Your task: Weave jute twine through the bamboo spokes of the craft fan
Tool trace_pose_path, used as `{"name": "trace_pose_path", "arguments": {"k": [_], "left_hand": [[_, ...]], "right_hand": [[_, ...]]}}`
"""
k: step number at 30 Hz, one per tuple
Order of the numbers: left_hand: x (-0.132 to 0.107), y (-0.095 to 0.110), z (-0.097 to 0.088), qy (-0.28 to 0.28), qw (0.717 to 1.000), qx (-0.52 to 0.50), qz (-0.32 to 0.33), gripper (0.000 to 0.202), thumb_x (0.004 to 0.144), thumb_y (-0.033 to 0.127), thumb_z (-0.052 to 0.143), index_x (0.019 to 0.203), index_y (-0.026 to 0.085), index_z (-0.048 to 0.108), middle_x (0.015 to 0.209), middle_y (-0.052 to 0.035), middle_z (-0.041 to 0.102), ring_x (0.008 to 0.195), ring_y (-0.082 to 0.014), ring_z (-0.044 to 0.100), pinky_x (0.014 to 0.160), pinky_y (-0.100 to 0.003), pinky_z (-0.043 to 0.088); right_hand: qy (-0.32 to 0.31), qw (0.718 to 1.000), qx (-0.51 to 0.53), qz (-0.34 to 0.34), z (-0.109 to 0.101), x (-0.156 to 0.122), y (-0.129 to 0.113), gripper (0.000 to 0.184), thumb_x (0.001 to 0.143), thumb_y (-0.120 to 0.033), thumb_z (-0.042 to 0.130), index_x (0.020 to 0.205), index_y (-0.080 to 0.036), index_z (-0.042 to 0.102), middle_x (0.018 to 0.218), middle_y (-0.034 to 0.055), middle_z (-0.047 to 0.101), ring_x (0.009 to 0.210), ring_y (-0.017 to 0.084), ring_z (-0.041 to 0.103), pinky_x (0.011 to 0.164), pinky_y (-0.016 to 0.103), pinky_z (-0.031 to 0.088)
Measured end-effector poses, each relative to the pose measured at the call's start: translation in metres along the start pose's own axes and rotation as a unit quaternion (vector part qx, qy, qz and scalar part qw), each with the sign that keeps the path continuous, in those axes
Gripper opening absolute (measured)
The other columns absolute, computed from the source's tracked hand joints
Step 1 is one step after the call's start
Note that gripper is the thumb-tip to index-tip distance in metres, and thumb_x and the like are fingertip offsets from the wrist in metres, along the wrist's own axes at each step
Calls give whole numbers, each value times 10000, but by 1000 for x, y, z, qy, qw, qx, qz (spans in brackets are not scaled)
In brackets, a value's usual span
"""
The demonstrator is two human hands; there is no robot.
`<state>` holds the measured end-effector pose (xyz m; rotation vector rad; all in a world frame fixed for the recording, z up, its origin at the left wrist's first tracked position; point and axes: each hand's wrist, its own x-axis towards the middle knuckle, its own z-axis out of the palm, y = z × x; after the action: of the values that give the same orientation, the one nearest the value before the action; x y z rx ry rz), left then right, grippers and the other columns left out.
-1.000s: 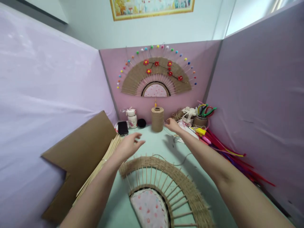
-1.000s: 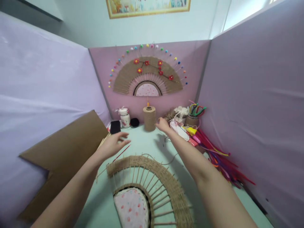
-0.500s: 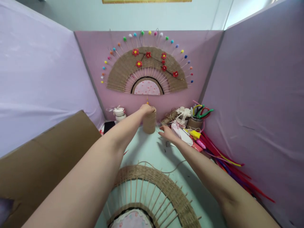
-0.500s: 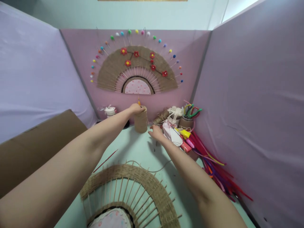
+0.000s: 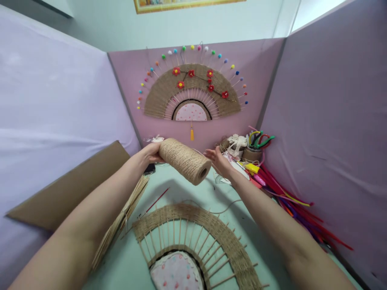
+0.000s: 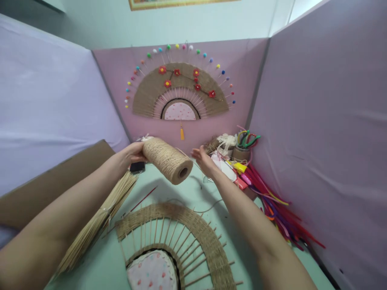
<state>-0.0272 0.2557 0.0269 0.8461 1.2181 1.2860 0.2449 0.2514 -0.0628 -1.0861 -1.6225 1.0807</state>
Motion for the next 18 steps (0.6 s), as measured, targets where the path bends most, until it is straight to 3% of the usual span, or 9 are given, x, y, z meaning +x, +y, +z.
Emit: {"name": "trace_pose_path", "arguments": {"k": [2, 4, 7, 9, 11, 15, 16, 18], "left_hand": [[-22, -4, -13, -9, 998, -5, -54, 149, 816, 166, 587, 935, 119, 665, 891, -149, 721, 927, -278, 673, 811, -470, 540], [-39, -9, -23, -24, 995, -37, -87, 195, 828, 184, 575, 992, 128, 665, 964, -154, 717, 940, -279, 674, 844, -489, 536], [-55, -12, -36, -33, 987, -122, -97, 252, 824, 176, 570, 1061, 159, 655, 1069, -142, 702, 987, -286, 664, 884, -517, 520], [-60, -12, -42, -13, 983, -166, -80, 302, 825, 166, 547, 1112, 187, 640, 1145, -133, 681, 1037, -299, 647, 888, -543, 508], [-62, -12, -47, 49, 977, -201, -53, 333, 833, 166, 511, 1140, 225, 626, 1184, -110, 668, 1072, -300, 634, 873, -549, 508], [-60, -12, -53, 194, 948, -249, 39, 302, 851, 172, 482, 1109, 244, 622, 1086, -51, 705, 1027, -232, 652, 815, -409, 547], [-60, -11, -56, 205, 943, -253, 71, 283, 847, 168, 497, 1091, 229, 626, 1042, -46, 715, 999, -213, 660, 798, -360, 551], [-60, -12, -63, 172, 950, -240, 101, 252, 834, 162, 526, 1058, 200, 634, 974, -47, 722, 958, -190, 668, 778, -301, 552]], "right_hand": [[-113, 987, 106, 33, 2, -13, -17, 768, 894, -697, 0, 1224, -244, 524, 1123, 102, 669, 980, 220, 637, 815, 373, 496], [-235, 952, 179, 76, 1, -28, -31, 800, 833, -797, 70, 1168, -254, 554, 993, 87, 691, 842, 219, 646, 687, 346, 501], [-322, 924, 180, 106, -5, -45, -45, 724, 793, -825, 297, 1062, -218, 585, 682, 20, 622, 515, 131, 511, 452, 211, 362], [-290, 942, 142, 88, -10, -54, -50, 572, 776, -729, 517, 933, -187, 611, 504, -63, 438, 397, 72, 296, 390, 174, 201], [-248, 962, 93, 67, -16, -61, -53, 450, 756, -622, 636, 798, -174, 621, 466, -98, 289, 402, 57, 169, 393, 187, 131], [-236, 968, 65, 55, -42, -72, -67, 413, 810, -593, 592, 714, -192, 609, 489, -73, 265, 440, 76, 177, 431, 224, 170], [-194, 977, 79, 35, -52, -71, -71, 434, 833, -620, 536, 699, -209, 579, 494, -70, 243, 446, 85, 184, 441, 235, 192], [-3, 993, 111, -32, -73, -65, -76, 490, 877, -677, 365, 705, -243, 514, 516, -65, 194, 455, 107, 193, 457, 252, 231]]}}
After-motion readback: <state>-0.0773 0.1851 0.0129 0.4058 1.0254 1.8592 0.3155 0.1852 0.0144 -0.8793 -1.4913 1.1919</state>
